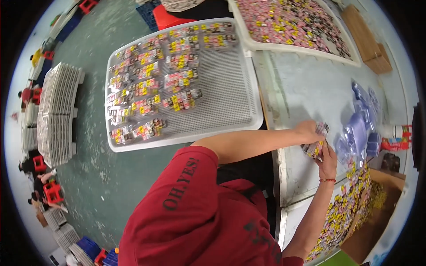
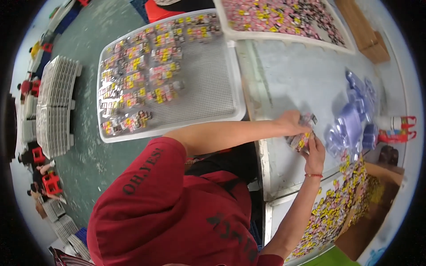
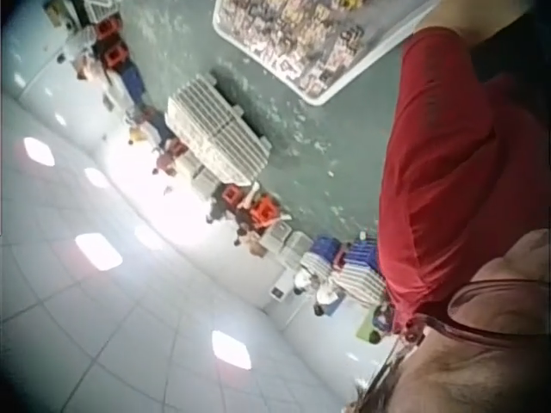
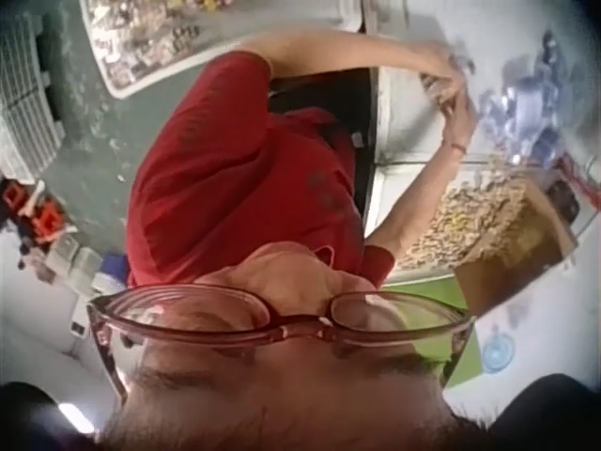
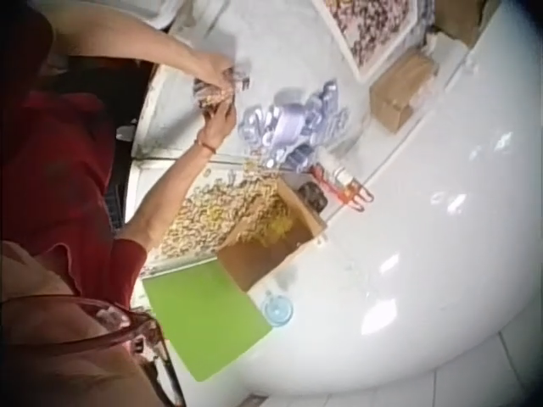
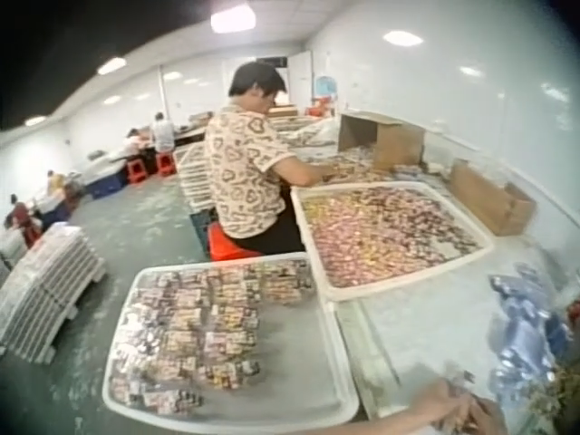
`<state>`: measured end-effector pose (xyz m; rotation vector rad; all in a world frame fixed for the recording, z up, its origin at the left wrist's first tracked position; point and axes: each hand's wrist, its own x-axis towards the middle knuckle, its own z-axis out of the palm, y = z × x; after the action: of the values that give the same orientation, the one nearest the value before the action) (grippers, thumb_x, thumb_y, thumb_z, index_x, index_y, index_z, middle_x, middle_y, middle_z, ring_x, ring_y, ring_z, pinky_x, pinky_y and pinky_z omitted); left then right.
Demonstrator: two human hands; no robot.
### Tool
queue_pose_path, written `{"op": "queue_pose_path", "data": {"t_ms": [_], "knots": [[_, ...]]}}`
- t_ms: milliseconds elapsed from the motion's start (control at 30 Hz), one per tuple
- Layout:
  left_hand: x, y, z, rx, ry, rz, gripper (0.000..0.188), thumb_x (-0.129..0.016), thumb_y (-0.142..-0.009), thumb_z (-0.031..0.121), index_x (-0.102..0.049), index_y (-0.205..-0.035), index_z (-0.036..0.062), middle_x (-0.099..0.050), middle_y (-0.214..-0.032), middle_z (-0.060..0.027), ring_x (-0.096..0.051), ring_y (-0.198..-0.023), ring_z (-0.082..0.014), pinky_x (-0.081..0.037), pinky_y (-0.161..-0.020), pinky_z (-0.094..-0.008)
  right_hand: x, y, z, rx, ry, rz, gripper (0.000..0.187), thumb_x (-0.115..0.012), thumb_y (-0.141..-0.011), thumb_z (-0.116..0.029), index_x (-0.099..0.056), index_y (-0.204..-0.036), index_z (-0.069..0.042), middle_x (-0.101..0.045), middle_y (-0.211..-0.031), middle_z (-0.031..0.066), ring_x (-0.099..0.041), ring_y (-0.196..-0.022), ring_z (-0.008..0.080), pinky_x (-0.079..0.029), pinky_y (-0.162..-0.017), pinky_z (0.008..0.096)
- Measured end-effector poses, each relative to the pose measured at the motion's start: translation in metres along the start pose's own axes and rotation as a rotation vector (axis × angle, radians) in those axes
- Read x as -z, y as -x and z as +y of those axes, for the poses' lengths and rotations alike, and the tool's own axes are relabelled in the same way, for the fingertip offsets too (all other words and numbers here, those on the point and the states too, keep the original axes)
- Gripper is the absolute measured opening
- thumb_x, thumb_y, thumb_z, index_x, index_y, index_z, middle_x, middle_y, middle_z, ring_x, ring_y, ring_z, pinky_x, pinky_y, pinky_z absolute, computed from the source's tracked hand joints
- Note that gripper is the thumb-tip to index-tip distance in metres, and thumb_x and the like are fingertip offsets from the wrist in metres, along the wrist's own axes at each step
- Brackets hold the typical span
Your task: Sorting small packaged products and placing them into clear plastic sleeves and trays.
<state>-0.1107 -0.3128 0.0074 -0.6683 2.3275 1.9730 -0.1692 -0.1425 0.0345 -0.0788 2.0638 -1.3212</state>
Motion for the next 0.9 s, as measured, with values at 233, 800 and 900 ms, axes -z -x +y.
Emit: {"op": "queue_pose_path", "data": {"t_ms": [233, 800, 900], "knots": [[0.040, 0.029, -0.028, -0.046, 0.249, -0.025, 0.072, -0.076, -0.067, 0.046, -0.061, -0.106, -0.0115, -0.067, -0.095, -0.0220, -0.067, -0.087, -0.0289, -0.052, -0.076, -0.0380, -0.042, 0.033, -0.019, 0.049, -0.012, 0.005, 0.038, -0.062, -0.092, -0.037, -0.060, -0.115, -0.007, -0.060, -0.091, -0.0045, -0.052, -0.078, 0.0045, -0.040, -0.061, 0.0218], [0.275, 0.173, -0.110, 0.224, 0.361, -0.382, 0.046, -0.073, -0.084, 0.029, -0.062, -0.117, -0.0016, -0.064, -0.094, 0.0002, -0.054, -0.079, -0.0035, -0.045, -0.068, -0.0191, -0.253, 0.048, -0.040, -0.156, -0.124, -0.824, 0.052, -0.064, -0.091, -0.026, -0.041, -0.133, -0.005, -0.061, -0.108, 0.0030, -0.062, -0.091, 0.0116, -0.051, -0.071, 0.0289], [0.289, 0.168, -0.125, 0.243, 0.347, -0.443, 0.049, -0.070, -0.087, 0.028, -0.057, -0.124, -0.0021, -0.063, -0.102, -0.0005, -0.055, -0.086, -0.0047, -0.045, -0.076, -0.0199, -0.274, 0.029, -0.034, -0.168, -0.136, -0.884, 0.059, -0.066, -0.090, -0.024, -0.037, -0.138, -0.005, -0.060, -0.112, 0.0065, -0.062, -0.096, 0.0149, -0.054, -0.078, 0.0342]]}}
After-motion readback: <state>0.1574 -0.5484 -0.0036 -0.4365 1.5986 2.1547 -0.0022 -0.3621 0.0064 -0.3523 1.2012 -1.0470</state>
